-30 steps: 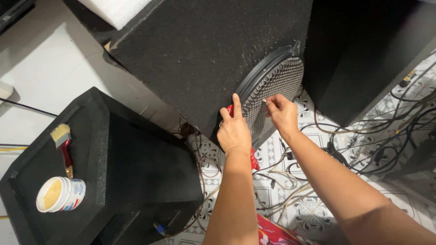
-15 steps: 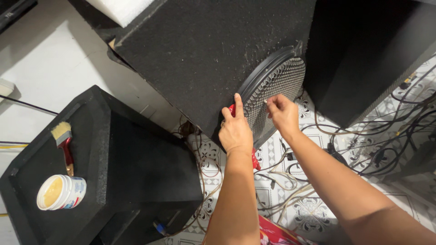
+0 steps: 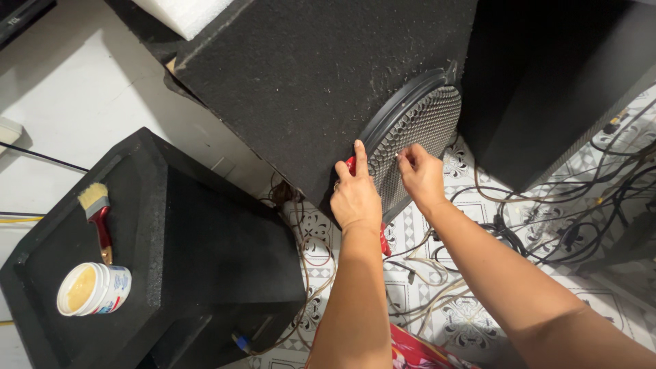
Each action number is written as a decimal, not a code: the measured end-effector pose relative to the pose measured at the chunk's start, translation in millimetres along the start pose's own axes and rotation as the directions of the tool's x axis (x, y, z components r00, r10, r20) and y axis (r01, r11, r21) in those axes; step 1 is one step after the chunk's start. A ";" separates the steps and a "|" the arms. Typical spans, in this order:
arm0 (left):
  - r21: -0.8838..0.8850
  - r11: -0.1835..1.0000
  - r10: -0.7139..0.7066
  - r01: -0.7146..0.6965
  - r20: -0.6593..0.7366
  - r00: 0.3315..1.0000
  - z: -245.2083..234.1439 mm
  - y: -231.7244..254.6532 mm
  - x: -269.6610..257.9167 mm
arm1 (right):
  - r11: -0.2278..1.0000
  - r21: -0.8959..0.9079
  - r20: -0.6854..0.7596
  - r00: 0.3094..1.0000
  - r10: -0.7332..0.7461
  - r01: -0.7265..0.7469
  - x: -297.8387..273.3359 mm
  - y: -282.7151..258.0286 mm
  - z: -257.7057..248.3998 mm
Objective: The person uses a cotton swab to clean the metal grille of a large black speaker. They repeatedly dip the swab into a small container of yellowish paste and wipe the grille surface. A paintbrush and a red cloth are also visible nearby.
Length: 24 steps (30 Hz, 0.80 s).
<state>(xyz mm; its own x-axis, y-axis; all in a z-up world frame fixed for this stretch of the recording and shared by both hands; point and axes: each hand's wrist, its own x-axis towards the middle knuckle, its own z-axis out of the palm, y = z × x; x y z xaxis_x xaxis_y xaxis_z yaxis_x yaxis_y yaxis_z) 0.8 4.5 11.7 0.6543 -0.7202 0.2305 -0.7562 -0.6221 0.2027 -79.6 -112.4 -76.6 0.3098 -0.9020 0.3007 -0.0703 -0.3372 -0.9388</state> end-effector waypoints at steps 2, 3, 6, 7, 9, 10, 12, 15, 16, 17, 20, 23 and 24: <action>0.003 1.000 0.003 -0.003 -0.003 1.000 -1.1 0.7 -0.4 | 0.994 0.059 0.034 0.996 0.085 -0.087 2.8 -1.0 -0.5; -0.001 1.000 -0.002 0.002 0.014 1.000 -1.4 0.6 -1.0 | 0.983 0.117 0.054 0.989 0.138 -0.143 3.5 -0.7 -0.8; -0.012 1.000 -0.006 0.006 0.027 1.000 -1.3 0.1 -0.4 | 0.991 0.074 0.020 0.994 0.106 -0.107 4.9 1.6 -0.3; -0.015 1.000 -0.004 0.004 0.012 1.000 -0.3 -0.1 -1.1 | 0.998 0.020 -0.002 0.998 0.066 -0.066 3.0 3.1 -0.8; -0.011 1.000 0.002 -0.002 -0.006 1.000 0.4 -0.8 -0.6 | 0.996 0.069 0.020 0.998 0.053 -0.055 2.0 4.2 -0.4; -0.006 1.000 0.006 -0.006 -0.007 1.000 0.7 -0.8 -0.4 | 0.995 0.093 0.031 0.999 0.045 -0.048 2.8 4.0 -0.4; -0.005 1.000 0.008 -0.008 -0.015 1.000 1.5 -1.2 0.2 | 0.999 0.035 0.013 1.000 0.016 -0.017 2.4 3.5 0.0; -0.011 1.000 0.003 -0.004 -0.015 1.000 3.7 -1.1 -1.0 | 0.993 0.082 0.047 0.996 0.082 -0.086 1.7 3.3 -1.1; -0.009 1.000 0.003 -0.003 -0.005 1.000 3.8 -1.4 -0.4 | 0.985 0.122 0.070 0.991 0.118 -0.126 3.3 2.6 -0.2; -0.008 1.000 0.002 -0.002 0.005 1.000 3.7 -1.7 0.3 | 0.990 0.096 0.051 0.994 0.095 -0.099 4.2 2.0 0.7; 0.005 1.000 0.004 -0.004 -0.017 1.000 4.2 -1.3 0.4 | 0.996 0.048 0.030 0.997 0.071 -0.073 4.7 2.5 0.7; -0.002 1.000 -0.009 0.009 0.023 1.000 3.4 -1.1 0.8 | 0.995 0.059 0.039 0.997 0.074 -0.076 7.5 4.4 1.1; -0.001 1.000 -0.002 0.002 0.002 1.000 3.4 -1.4 0.3 | 0.998 0.048 0.019 0.999 0.037 -0.038 7.4 6.0 0.0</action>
<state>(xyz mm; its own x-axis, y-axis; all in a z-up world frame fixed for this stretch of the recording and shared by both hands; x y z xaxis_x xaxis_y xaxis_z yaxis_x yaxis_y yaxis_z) 2.0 4.1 8.3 0.6555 -0.7198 0.2284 -0.7552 -0.6229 0.2042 -77.7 -121.1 -80.0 0.3247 -0.9086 0.2627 -0.0363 -0.2895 -0.9565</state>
